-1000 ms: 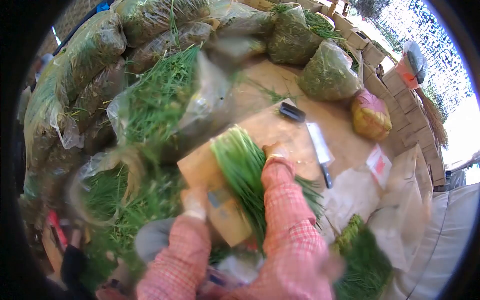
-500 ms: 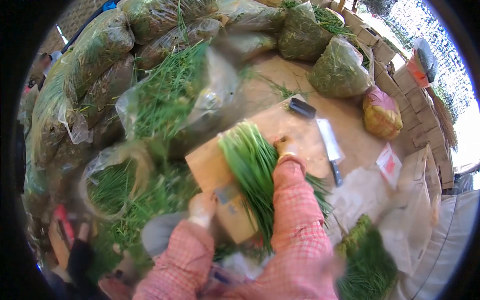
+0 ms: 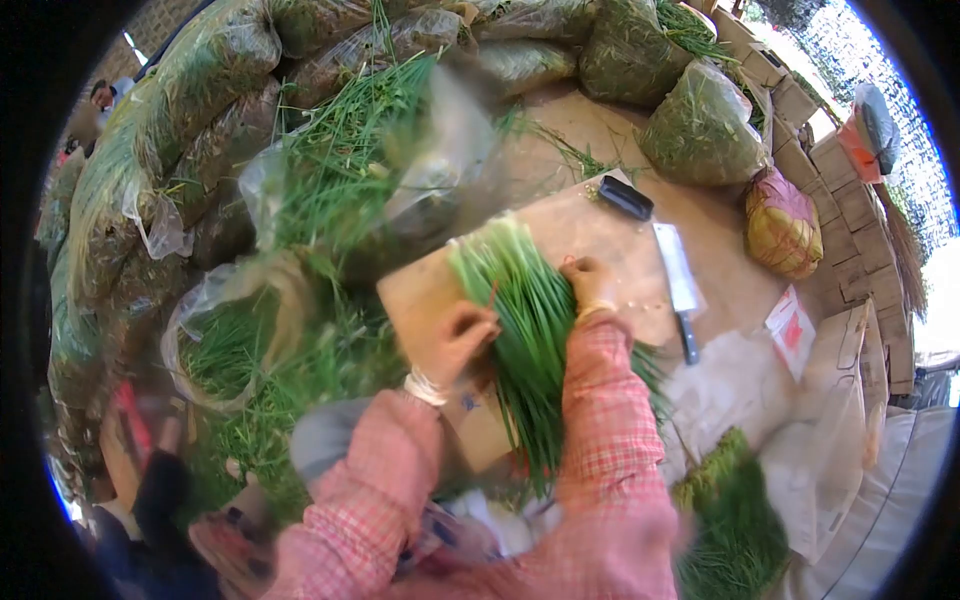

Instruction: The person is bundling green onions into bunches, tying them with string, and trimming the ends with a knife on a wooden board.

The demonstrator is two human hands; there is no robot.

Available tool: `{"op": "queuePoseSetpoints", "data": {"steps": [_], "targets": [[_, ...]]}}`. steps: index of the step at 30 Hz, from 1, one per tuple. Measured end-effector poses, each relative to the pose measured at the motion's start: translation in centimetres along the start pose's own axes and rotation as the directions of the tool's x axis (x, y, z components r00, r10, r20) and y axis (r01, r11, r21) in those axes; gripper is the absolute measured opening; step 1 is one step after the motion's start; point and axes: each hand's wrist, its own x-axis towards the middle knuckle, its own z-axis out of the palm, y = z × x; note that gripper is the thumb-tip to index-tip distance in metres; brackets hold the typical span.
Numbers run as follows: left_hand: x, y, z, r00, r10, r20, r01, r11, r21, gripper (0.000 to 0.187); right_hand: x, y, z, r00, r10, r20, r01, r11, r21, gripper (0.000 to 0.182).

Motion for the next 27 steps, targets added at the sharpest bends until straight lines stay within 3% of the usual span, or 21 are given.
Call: {"op": "queuePoseSetpoints", "data": {"steps": [3,6,8,11,14,18,22,25,27], "targets": [[0.1,1.2,1.6,0.996,0.028,-0.085,-0.050,0.961,-0.273,0.019,-0.4,-0.7,-0.5,0.999,0.019,0.035,-0.021,0.998,0.054,0.022],[0.8,1.8,1.6,1.000,0.018,-0.009,-0.019,0.966,-0.256,0.015,-0.3,0.0,-0.5,0.999,-0.035,0.025,0.033,0.997,0.074,0.021],[1.3,1.9,1.2,0.993,0.099,0.068,-0.095,0.994,-0.056,0.013,-1.8,-1.8,-0.1,0.995,-0.095,0.004,0.095,0.995,-0.023,0.021],[1.7,1.4,1.5,0.962,0.259,0.092,-0.270,0.953,0.137,0.011,-5.8,-5.1,1.7,0.948,-0.261,-0.182,0.227,0.955,-0.191,0.022],[1.7,1.2,1.4,0.963,0.267,0.045,-0.270,0.937,0.222,0.011,-9.6,-8.1,3.9,0.896,-0.304,-0.323,0.212,0.933,-0.290,0.019],[0.2,4.8,1.5,0.964,0.265,0.013,-0.245,0.873,0.421,0.010,-10.1,-7.4,5.5,0.866,-0.354,-0.352,0.218,0.902,-0.372,0.018],[0.5,6.4,3.0,0.936,0.334,0.115,-0.340,0.765,0.547,0.012,-9.9,-6.5,5.7,0.849,-0.386,-0.361,0.301,0.915,-0.270,0.015],[1.9,6.3,4.0,0.979,0.192,0.073,-0.195,0.758,0.623,0.012,-10.1,-5.8,5.7,0.871,-0.317,-0.374,0.291,0.948,-0.126,0.014],[3.5,4.9,4.4,0.978,0.195,0.069,-0.184,0.669,0.720,0.017,-9.4,-5.0,5.6,0.901,-0.209,-0.380,0.238,0.971,0.030,0.014]]}}
